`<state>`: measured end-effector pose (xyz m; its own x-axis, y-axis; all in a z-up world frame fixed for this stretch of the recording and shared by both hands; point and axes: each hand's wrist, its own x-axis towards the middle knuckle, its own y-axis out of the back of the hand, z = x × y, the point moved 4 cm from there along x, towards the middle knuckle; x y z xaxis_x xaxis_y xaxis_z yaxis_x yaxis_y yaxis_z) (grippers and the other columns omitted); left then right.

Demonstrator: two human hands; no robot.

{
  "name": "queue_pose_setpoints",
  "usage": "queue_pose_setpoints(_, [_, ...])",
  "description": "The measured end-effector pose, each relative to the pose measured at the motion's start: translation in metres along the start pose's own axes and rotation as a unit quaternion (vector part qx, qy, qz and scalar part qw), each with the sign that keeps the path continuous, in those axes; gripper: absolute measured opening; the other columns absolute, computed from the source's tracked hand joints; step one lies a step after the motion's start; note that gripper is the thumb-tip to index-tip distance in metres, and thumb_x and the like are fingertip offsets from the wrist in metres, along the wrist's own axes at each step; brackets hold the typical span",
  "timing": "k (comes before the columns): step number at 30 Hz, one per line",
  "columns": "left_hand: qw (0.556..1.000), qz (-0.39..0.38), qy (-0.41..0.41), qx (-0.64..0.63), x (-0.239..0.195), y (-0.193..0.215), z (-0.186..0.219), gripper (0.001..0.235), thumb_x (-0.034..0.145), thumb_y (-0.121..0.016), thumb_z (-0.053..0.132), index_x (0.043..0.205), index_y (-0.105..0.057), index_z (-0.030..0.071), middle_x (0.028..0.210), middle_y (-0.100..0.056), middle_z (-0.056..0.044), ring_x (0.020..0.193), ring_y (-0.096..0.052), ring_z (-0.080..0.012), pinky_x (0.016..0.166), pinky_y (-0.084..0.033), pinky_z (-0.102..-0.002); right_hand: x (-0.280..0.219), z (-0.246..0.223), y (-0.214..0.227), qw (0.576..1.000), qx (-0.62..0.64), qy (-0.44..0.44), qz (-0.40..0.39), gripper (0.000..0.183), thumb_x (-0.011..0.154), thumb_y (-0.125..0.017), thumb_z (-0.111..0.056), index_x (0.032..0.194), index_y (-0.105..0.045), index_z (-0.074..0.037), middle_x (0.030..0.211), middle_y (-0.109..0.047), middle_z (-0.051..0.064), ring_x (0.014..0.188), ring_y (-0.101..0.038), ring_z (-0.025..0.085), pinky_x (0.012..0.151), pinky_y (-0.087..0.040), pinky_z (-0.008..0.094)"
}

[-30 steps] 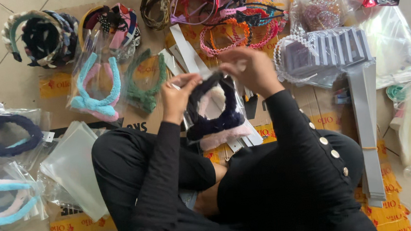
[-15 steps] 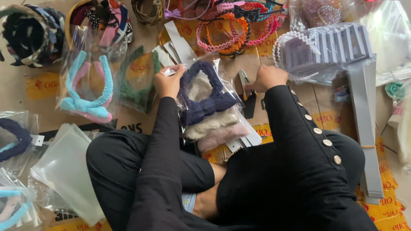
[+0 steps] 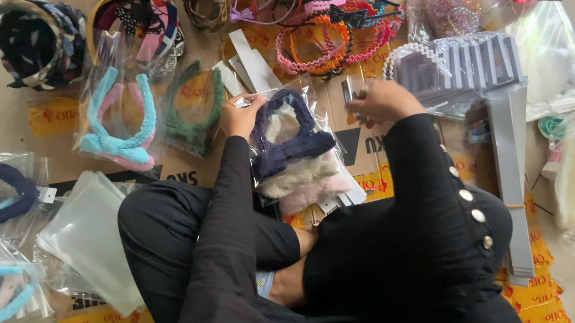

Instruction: The person sits on the floor and packs various colorful headbands into clear plastic bags. They handle each headband, place it inside a bag, and then seal the bag using a handheld heat sealer before stacking the packaged items.

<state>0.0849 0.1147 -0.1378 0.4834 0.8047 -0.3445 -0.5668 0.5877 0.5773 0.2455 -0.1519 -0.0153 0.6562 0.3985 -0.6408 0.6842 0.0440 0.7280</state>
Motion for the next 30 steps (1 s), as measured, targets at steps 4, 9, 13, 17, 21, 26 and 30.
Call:
queue_pose_setpoints(4, [0.999,0.001,-0.009,-0.035,-0.005,-0.006,0.003,0.028,0.066,-0.090,0.052,0.088,-0.080,0.038,0.087,-0.078,0.007,0.100,-0.074,-0.0219,0.088,-0.057,-0.032,-0.039,0.001,0.030,0.927,0.357,0.116,0.019,0.032,0.107,-0.057,-0.027,0.107,-0.063,0.004,0.087,-0.069,0.020,0.072,-0.073,0.032,0.061,-0.061,0.043])
queue_pose_setpoints(9, [0.965,0.019,-0.167,-0.201,-0.058,0.019,0.049,0.008,0.081,-0.087,0.021,0.079,-0.081,0.017,0.082,-0.081,0.002,0.075,-0.074,-0.0065,0.063,-0.058,-0.023,-0.065,-0.029,0.053,0.807,0.514,0.280,0.079,0.030,0.103,-0.059,-0.028,0.129,-0.052,-0.013,0.114,-0.067,0.006,0.104,-0.072,0.018,0.085,-0.067,0.034])
queue_pose_setpoints(13, [0.955,0.003,-0.205,-0.213,-0.105,0.035,0.076,0.005,0.082,-0.085,0.019,0.082,-0.082,0.015,0.077,-0.079,0.004,0.069,-0.069,-0.0034,0.061,-0.055,-0.021,-0.052,-0.036,0.046,0.812,0.409,0.386,0.155,0.037,0.100,-0.067,-0.022,0.126,-0.052,-0.001,0.112,-0.067,0.013,0.098,-0.068,0.018,0.087,-0.060,0.028])
queue_pose_setpoints(17, [0.944,-0.025,-0.199,-0.262,-0.123,0.025,0.075,0.013,0.080,-0.088,0.016,0.088,-0.079,0.013,0.080,-0.078,-0.001,0.075,-0.072,-0.0059,0.072,-0.058,-0.022,-0.040,-0.040,0.028,0.873,0.296,0.340,0.189,0.038,0.092,-0.079,-0.028,0.115,-0.058,-0.006,0.108,-0.073,0.013,0.101,-0.072,0.029,0.088,-0.058,0.041])
queue_pose_setpoints(21, [0.947,-0.056,-0.135,-0.285,-0.130,0.015,0.068,0.020,0.076,-0.091,0.013,0.091,-0.078,0.013,0.080,-0.079,-0.001,0.075,-0.072,-0.0024,0.073,-0.059,-0.019,-0.039,-0.041,0.018,0.918,0.243,0.273,0.155,0.044,0.083,-0.089,-0.042,0.109,-0.070,-0.013,0.103,-0.077,0.006,0.101,-0.074,0.026,0.091,-0.056,0.044])
queue_pose_setpoints(26, [0.949,-0.053,-0.131,-0.282,-0.140,0.015,0.076,0.021,0.075,-0.091,0.012,0.093,-0.079,0.013,0.079,-0.079,-0.002,0.074,-0.072,-0.0038,0.072,-0.060,-0.021,-0.065,-0.059,0.024,0.930,0.224,0.275,0.095,0.048,0.079,-0.087,-0.043,0.106,-0.070,-0.008,0.100,-0.078,0.010,0.106,-0.073,0.032,0.095,-0.054,0.048])
queue_pose_setpoints(30, [0.960,-0.032,-0.133,-0.243,-0.148,0.021,0.087,0.019,0.073,-0.091,0.017,0.090,-0.082,0.020,0.080,-0.080,-0.002,0.077,-0.074,-0.0046,0.072,-0.059,-0.022,-0.051,-0.053,0.017,0.945,0.160,0.272,0.088,0.048,0.075,-0.087,-0.046,0.100,-0.072,-0.008,0.099,-0.078,0.009,0.108,-0.069,0.038,0.094,-0.052,0.052])
